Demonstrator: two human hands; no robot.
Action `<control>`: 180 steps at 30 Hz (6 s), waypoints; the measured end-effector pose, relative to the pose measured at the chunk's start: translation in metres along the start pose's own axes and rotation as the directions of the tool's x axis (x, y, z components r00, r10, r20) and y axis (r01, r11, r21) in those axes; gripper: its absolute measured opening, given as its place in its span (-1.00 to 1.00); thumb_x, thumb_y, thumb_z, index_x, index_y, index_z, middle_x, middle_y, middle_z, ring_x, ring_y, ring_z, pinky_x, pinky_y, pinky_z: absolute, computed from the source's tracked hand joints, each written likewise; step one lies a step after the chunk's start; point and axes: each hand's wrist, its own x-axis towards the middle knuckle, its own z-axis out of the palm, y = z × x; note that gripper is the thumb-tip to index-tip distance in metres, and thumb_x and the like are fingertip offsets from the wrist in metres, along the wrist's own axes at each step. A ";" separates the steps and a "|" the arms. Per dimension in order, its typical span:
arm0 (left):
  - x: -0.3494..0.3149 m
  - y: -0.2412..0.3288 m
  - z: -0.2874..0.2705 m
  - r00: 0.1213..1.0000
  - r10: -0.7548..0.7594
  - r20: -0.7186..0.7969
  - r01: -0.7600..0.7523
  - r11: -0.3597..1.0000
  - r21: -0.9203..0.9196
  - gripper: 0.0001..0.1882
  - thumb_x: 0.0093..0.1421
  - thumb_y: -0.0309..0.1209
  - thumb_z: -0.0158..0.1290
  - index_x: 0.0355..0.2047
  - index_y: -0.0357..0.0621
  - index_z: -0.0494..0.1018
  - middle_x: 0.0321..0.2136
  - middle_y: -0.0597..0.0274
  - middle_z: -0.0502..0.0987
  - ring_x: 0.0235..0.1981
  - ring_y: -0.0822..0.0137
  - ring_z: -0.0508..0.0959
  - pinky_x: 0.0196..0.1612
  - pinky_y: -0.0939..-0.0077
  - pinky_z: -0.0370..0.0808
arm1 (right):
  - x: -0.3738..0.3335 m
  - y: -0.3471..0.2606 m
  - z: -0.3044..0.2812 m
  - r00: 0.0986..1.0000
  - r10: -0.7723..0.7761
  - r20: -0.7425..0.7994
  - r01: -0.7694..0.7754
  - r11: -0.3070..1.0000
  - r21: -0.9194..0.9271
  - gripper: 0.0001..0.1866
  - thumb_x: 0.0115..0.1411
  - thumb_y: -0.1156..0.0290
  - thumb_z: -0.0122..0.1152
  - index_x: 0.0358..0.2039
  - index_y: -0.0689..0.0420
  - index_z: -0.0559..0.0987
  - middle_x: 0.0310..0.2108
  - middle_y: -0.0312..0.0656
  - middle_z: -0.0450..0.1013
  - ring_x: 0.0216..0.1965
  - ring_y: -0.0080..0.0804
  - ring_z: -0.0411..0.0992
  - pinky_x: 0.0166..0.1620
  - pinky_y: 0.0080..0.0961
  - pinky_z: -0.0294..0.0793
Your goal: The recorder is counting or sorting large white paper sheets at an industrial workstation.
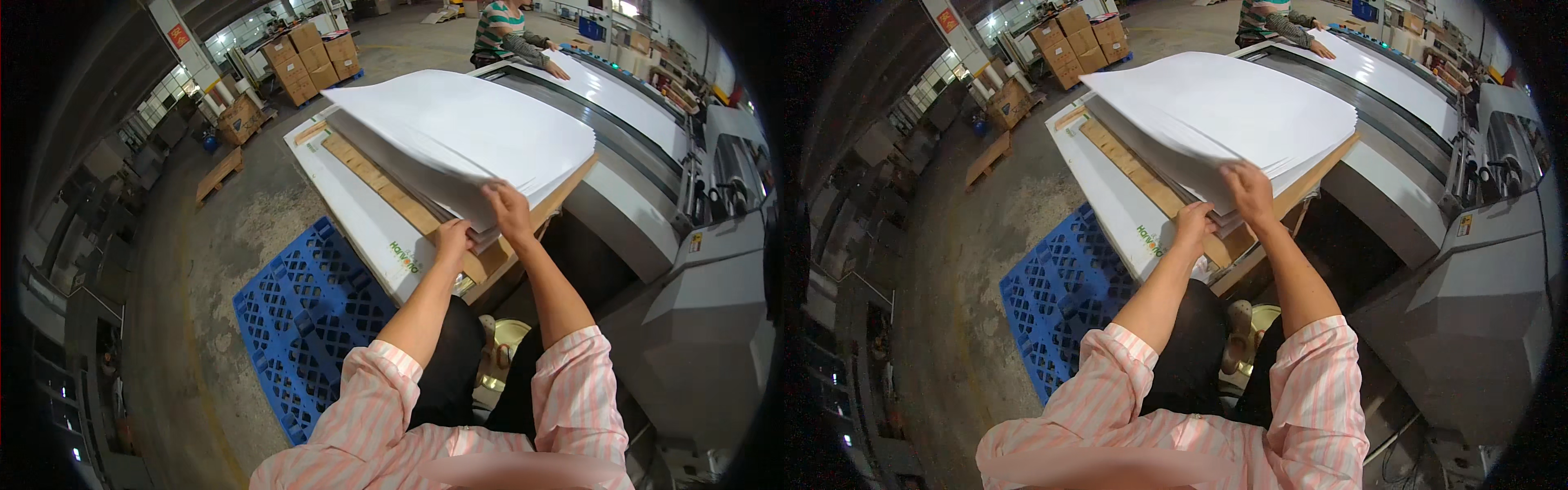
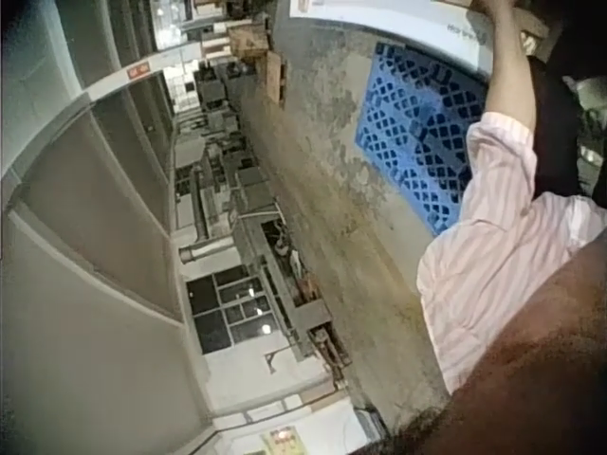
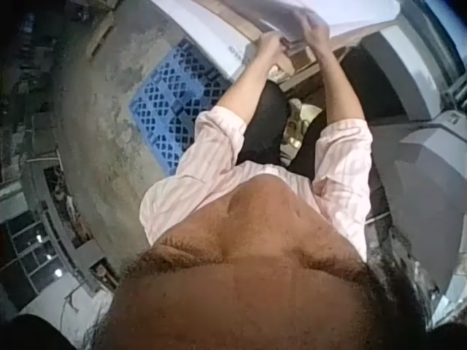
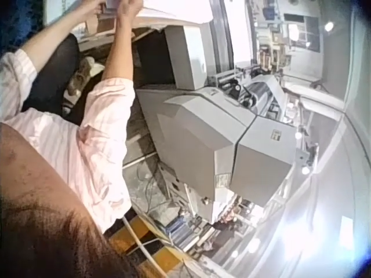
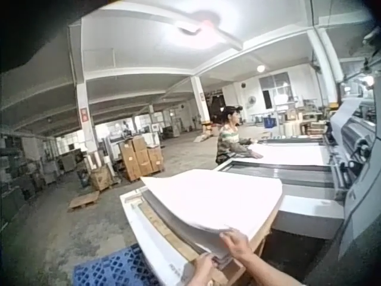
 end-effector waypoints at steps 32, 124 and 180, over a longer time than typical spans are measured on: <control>-0.004 -0.002 -0.004 0.998 -0.063 0.028 0.064 0.997 -0.031 -0.92 -0.01 -0.53 -0.11 -0.62 -0.16 0.32 -0.64 0.28 0.29 -0.61 0.40 0.36 -0.52 0.49 0.42 | -0.024 0.013 -0.001 0.865 -0.122 0.487 0.435 0.665 -0.607 -0.73 0.08 0.20 -0.07 -0.38 0.10 0.51 -0.32 -0.13 0.41 -0.24 -0.14 0.34 -0.18 -0.30 0.34; -0.007 0.001 -0.004 0.997 -0.073 0.017 0.074 0.995 -0.062 -0.90 -0.01 -0.54 -0.10 -0.65 -0.14 0.29 -0.67 0.28 0.32 -0.65 0.43 0.36 -0.53 0.55 0.40 | -0.027 -0.014 -0.019 0.831 0.189 0.523 0.334 0.582 -0.742 -0.65 0.15 0.13 -0.19 -0.20 0.02 0.46 -0.12 -0.21 0.35 -0.05 -0.18 0.24 -0.02 -0.25 0.18; -0.006 -0.002 -0.006 0.995 -0.083 0.057 0.085 0.995 -0.052 -0.93 -0.01 -0.53 -0.07 -0.61 -0.14 0.31 -0.64 0.27 0.32 -0.61 0.39 0.36 -0.49 0.46 0.44 | -0.026 0.016 -0.020 0.841 0.033 0.539 0.396 0.641 -0.657 -0.69 0.09 0.12 -0.09 -0.27 -0.01 0.49 -0.21 -0.23 0.38 -0.15 -0.14 0.30 -0.15 -0.16 0.30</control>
